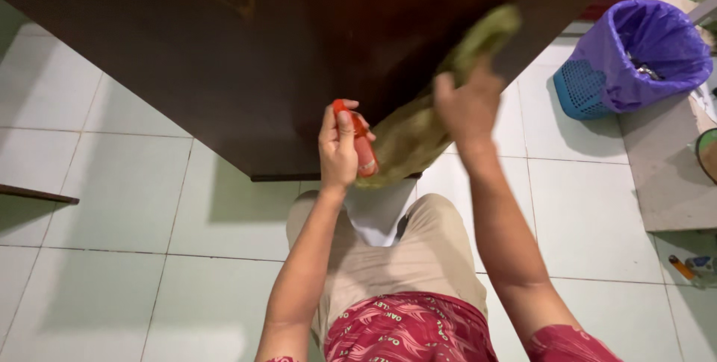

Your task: The person cleans a wooden desk by wiping its sides and surfaces with a cloth.

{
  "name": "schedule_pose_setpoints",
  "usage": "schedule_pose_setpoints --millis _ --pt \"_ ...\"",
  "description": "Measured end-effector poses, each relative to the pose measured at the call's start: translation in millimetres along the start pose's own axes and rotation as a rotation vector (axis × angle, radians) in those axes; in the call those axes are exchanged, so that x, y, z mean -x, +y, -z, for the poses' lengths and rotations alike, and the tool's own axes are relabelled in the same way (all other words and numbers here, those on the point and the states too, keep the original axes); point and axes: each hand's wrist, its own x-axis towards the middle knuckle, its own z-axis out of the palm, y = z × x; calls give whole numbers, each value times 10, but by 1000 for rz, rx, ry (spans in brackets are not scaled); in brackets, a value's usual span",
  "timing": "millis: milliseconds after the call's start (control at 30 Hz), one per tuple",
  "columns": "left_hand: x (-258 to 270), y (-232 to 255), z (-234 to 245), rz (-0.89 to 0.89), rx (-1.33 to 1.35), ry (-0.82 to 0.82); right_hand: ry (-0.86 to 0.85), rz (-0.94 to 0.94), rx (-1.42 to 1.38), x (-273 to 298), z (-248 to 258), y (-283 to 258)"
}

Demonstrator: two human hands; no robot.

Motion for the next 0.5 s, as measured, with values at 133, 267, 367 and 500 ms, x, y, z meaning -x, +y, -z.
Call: schedule_pose_setpoints --millis 133,267,367,500 --pt "-12 -31 -3 14 141 55 -2 -169 -153 -305 151 -294" --pt "4 -59 -84 56 140 73 -93 80 -31 -243 -8 -646" --pt "-9 -69 -132 113 132 54 -165 168 42 -110 -161 -619" --pt "-3 -71 -61 42 92 -2 4 63 -185 -56 47 -205"
